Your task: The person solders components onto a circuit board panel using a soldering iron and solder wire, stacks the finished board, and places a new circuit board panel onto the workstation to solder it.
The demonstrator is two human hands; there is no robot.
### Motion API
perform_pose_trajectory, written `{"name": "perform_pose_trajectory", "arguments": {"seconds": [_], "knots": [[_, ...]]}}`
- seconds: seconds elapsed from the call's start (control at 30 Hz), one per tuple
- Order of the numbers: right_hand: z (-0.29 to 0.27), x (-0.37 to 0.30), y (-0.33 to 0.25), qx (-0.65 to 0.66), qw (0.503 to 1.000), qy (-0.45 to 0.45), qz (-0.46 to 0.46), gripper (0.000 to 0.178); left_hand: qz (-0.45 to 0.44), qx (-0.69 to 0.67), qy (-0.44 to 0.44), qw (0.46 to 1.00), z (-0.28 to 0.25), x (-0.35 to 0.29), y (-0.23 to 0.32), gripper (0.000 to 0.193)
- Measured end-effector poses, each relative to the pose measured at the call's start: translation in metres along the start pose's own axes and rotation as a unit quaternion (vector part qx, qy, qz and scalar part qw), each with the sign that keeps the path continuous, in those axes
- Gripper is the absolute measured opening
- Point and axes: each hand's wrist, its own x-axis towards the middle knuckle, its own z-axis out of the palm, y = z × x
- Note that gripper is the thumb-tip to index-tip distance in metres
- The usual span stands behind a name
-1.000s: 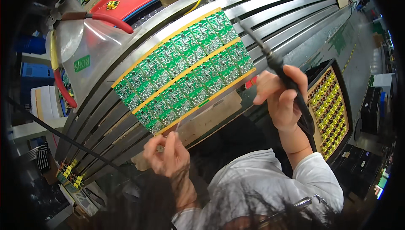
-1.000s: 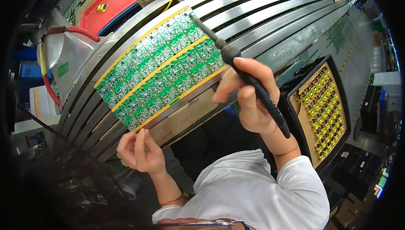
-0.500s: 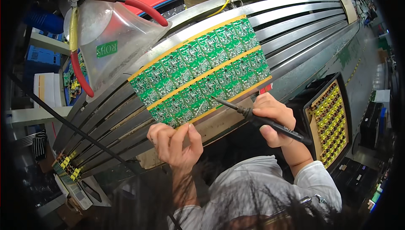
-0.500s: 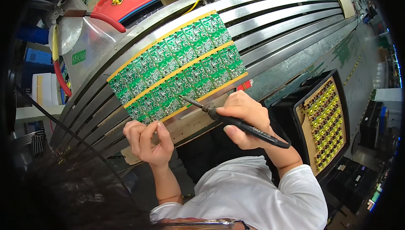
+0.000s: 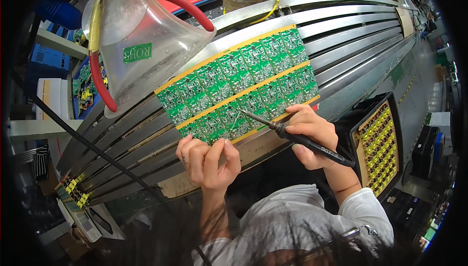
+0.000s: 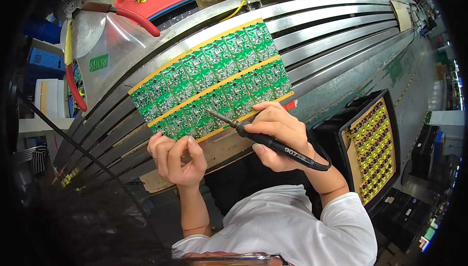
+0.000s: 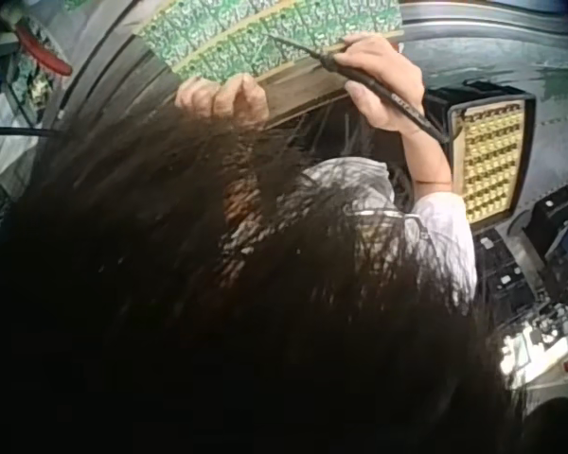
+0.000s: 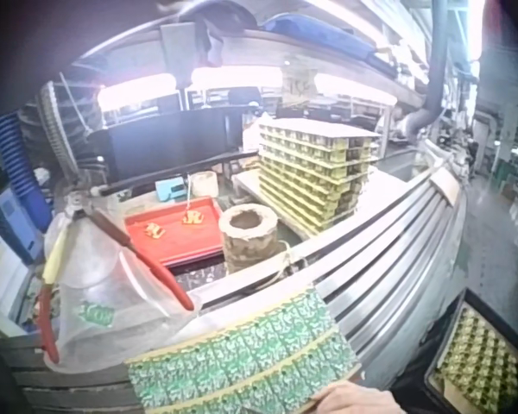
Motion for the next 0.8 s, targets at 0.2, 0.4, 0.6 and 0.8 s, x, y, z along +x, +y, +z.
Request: {"name": "perform_pose_trajectory", "arguments": {"seconds": [0.2, 0.4, 0.6, 0.8], "knots": [[-0.024, 0.025, -0.004, -0.031, 0.997, -0.073, 0.001, 0.035, 0.005, 0.013, 0.002, 1.0, 0.003, -0.002, 0.002, 0.014], [-0.05, 0.064, -0.005, -0.059, 0.98, -0.187, -0.008, 0.038, 0.003, 0.028, 0.002, 1.0, 0.008, -0.004, 0.006, 0.014], [-0.053, 0.068, -0.006, -0.016, 0.986, -0.166, -0.004, 0.036, -0.014, 0.028, 0.031, 0.999, 0.009, -0.009, 0.008, 0.014], [-0.035, 0.048, 0.001, 0.087, 0.995, -0.039, 0.029, 0.033, -0.027, 0.011, 0.037, 0.999, 0.007, -0.01, 0.01, 0.014]]}}
